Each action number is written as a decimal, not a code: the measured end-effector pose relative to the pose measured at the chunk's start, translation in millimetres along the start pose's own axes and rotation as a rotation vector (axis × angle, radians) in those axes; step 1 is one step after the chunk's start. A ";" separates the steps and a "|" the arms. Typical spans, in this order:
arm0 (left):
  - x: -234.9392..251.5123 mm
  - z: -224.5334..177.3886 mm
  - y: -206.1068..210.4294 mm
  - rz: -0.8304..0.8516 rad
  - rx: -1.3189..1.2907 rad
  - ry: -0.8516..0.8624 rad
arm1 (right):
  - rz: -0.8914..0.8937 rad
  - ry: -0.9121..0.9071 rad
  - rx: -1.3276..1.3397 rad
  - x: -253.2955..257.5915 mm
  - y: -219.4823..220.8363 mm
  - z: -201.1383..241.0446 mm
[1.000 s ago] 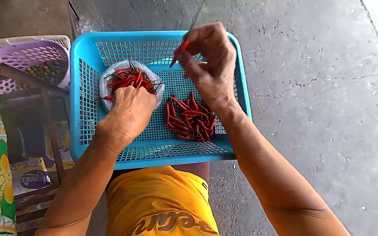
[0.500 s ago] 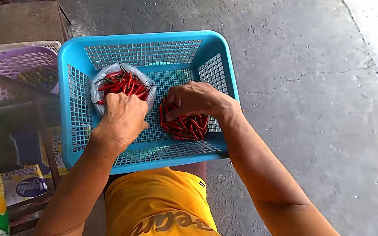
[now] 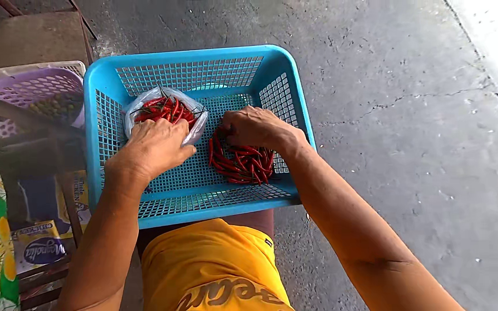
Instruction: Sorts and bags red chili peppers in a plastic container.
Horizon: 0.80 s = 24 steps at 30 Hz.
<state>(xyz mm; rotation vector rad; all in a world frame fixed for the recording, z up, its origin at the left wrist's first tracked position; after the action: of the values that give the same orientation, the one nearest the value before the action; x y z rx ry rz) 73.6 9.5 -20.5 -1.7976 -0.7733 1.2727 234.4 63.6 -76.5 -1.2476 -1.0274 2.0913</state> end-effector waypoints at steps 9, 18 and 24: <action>-6.7 -13.8 17.6 0.136 0.054 0.014 | -0.294 -0.136 0.261 -14.5 -36.6 -2.0; 10.1 -22.7 26.7 0.184 0.114 -0.017 | -0.660 -0.413 0.185 -56.9 -114.6 75.0; 3.0 -35.3 27.1 0.181 0.189 -0.044 | -0.576 -0.526 0.132 -53.7 -123.7 116.7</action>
<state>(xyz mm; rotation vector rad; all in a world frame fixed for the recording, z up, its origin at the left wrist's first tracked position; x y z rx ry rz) 109.1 -10.7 -38.7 -1.7207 -0.5030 1.4558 159.7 57.3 85.3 -0.2673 -1.2534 1.9954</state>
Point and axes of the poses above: each hand's wrist, its own x-axis towards the middle knuckle, its own y-axis out of the palm, z = x × y, the point moved 8 cm from there along x, towards the middle knuckle, and after that the axes turned 1 degree about x, right-handed, at the moved point
